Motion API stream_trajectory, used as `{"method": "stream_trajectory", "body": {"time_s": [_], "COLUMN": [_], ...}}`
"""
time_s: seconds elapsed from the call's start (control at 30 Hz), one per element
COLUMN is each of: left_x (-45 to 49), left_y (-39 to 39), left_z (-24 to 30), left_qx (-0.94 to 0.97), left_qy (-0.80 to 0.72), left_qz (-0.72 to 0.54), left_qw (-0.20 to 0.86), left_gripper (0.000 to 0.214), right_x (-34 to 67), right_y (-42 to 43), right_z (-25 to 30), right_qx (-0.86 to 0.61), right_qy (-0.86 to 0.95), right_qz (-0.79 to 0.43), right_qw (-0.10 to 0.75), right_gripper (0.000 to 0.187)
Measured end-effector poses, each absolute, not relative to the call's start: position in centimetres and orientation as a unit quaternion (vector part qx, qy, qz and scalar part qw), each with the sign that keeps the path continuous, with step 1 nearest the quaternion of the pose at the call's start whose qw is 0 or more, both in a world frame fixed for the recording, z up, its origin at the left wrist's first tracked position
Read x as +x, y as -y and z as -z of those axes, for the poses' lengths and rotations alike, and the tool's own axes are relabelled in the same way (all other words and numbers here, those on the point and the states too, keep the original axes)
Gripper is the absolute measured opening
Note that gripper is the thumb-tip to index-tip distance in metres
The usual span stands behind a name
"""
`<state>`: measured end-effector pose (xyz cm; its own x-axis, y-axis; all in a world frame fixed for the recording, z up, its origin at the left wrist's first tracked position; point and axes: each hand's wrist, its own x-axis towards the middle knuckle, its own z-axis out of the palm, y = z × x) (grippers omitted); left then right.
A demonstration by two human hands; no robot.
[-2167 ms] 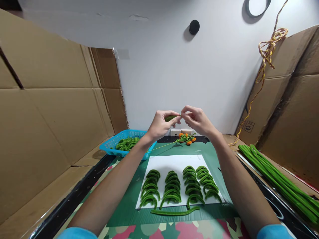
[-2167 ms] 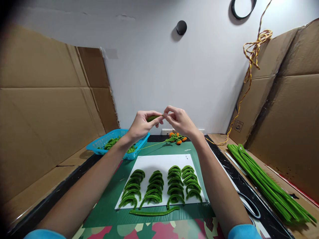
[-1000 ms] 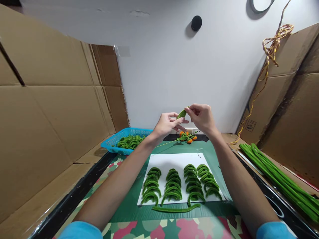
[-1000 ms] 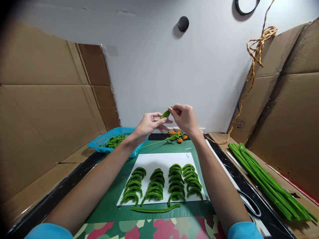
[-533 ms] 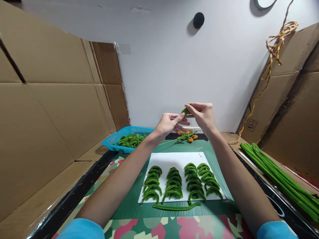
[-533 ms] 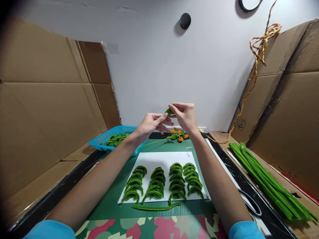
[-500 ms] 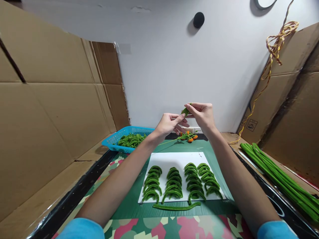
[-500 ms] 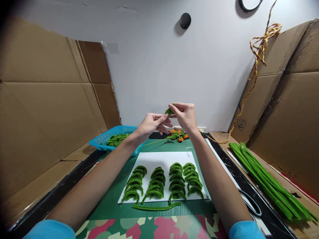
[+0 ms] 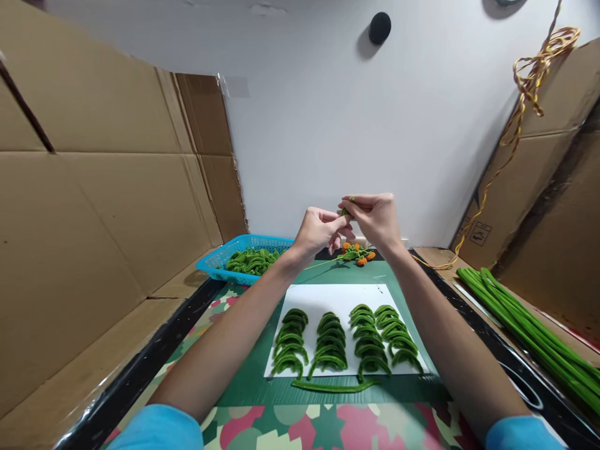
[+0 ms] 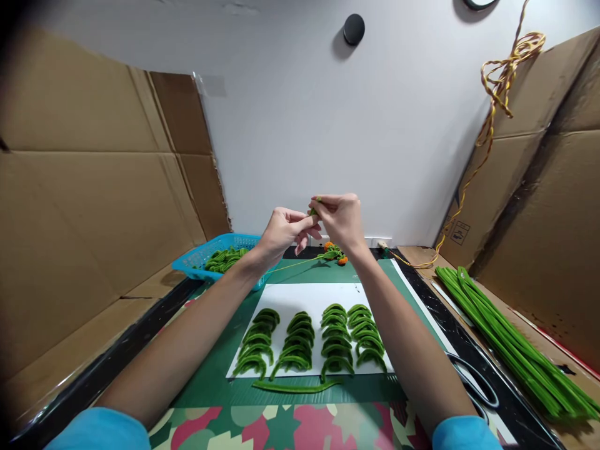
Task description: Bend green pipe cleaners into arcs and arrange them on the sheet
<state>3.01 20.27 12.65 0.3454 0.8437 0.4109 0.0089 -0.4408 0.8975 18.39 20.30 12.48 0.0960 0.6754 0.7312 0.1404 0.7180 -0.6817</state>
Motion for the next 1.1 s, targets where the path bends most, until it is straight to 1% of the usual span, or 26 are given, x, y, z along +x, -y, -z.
{"method": "stream_trajectory", "body": {"time_s": [0.1,0.13,0.2,0.3,0.43,0.47,0.63,0.7,0.8,0.87,0.93,1.0,1.1], "left_x": [2.8,2.7,2.7,2.7,2.5,2.4,2.2,2.2,2.2,2.2,2.2,2.3,2.5], "left_y": [-20.3,-20.3,-20.3,-20.3,-19.9,-19.8,-19.5,-19.6,-19.6,-19.7,-19.8,-20.1,-20.6], "left_z": [-12.9,-13.0,-13.1,-13.2,-13.7,-13.9,-14.3,-14.2,-14.0,-13.9,-13.9,-14.0,-14.2], "left_qx": [0.699,0.697,0.690,0.682,0.687,0.690,0.703,0.710,0.715,0.712,0.709,0.713,0.738], "left_qy": [-0.282,-0.278,-0.275,-0.287,-0.306,-0.307,-0.298,-0.298,-0.311,-0.323,-0.332,-0.334,-0.318], "left_qz": [-0.477,-0.475,-0.476,-0.485,-0.484,-0.480,-0.483,-0.483,-0.483,-0.484,-0.481,-0.483,-0.484], "left_qw": [0.453,0.460,0.471,0.466,0.448,0.446,0.428,0.418,0.397,0.394,0.394,0.382,0.345], "left_gripper": [0.034,0.033,0.032,0.031,0.037,0.038,0.038,0.036,0.034,0.033,0.033,0.033,0.033], "right_x": [18.8,18.9,19.0,18.7,18.1,18.0,17.9,17.9,17.9,17.8,17.8,17.9,18.3], "right_y": [-20.1,-20.0,-20.0,-20.0,-19.6,-19.4,-18.9,-19.0,-19.2,-19.2,-19.0,-18.9,-18.8], "right_z": [-12.9,-12.9,-12.9,-12.7,-12.9,-13.0,-13.3,-13.0,-12.5,-12.4,-12.7,-13.2,-13.9], "right_qx": [-0.262,-0.253,-0.251,-0.261,-0.274,-0.273,-0.260,-0.259,-0.290,-0.323,-0.347,-0.353,-0.337], "right_qy": [0.607,0.602,0.600,0.606,0.650,0.653,0.636,0.638,0.652,0.673,0.689,0.692,0.679], "right_qz": [-0.346,-0.371,-0.381,-0.345,-0.243,-0.226,-0.223,-0.201,-0.113,-0.049,-0.015,-0.028,-0.079], "right_qw": [0.666,0.660,0.657,0.667,0.667,0.670,0.691,0.696,0.691,0.664,0.636,0.629,0.647], "right_gripper": [0.033,0.036,0.038,0.035,0.016,0.014,0.021,0.021,0.018,0.020,0.022,0.024,0.023]}}
